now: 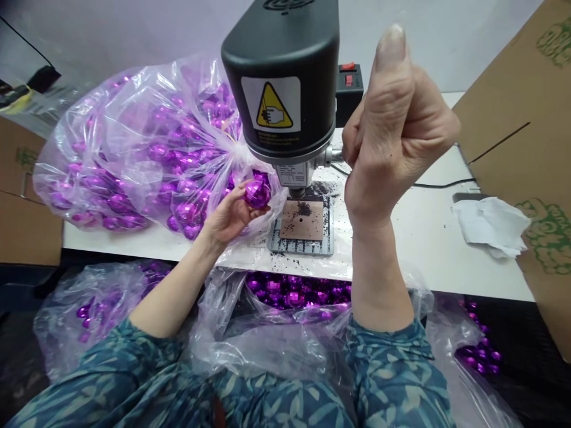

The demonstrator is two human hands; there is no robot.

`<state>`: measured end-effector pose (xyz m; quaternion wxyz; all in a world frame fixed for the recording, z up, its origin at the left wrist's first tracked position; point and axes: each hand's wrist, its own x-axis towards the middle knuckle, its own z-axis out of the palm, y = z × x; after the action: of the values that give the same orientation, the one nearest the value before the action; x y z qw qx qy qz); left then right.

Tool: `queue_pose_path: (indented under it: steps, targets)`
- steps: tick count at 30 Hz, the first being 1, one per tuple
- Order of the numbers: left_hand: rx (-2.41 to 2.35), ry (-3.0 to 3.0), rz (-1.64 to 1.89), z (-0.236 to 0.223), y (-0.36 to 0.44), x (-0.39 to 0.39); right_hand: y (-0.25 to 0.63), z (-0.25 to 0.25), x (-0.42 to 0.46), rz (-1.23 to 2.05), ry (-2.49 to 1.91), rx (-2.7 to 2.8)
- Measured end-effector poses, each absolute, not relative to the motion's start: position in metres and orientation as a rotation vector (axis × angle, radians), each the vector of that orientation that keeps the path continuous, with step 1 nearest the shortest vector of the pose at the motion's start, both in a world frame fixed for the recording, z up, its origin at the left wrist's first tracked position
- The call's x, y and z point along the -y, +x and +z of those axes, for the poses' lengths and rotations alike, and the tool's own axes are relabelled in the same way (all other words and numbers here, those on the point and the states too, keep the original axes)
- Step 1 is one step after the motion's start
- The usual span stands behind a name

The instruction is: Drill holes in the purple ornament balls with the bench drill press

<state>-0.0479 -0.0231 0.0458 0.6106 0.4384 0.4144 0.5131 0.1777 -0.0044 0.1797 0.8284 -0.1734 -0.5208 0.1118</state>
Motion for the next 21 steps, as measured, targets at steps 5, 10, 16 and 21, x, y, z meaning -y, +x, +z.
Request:
queue_pose_path:
  steps: [5, 10, 16, 21]
  targets:
    - [-0.918, 1.101, 1.055, 0.025, -0.029, 0.041, 0.175, 0.179, 0.003, 0.196, -0.334, 1.126]
    - [-1.124, 1.565, 1.100, 0.000, -0.018, 0.033, 0.174, 0.178, 0.006, 0.183, -0.287, 1.116]
    - [-1.181, 1.940, 1.074, 0.002, -0.003, 0.021, 0.175, 0.177, 0.011, 0.170, -0.372, 1.145]
    - [-1.228, 2.109, 1.012, 0.007, 0.007, 0.020, 0.175, 0.176, 0.012, 0.171, -0.379, 1.146]
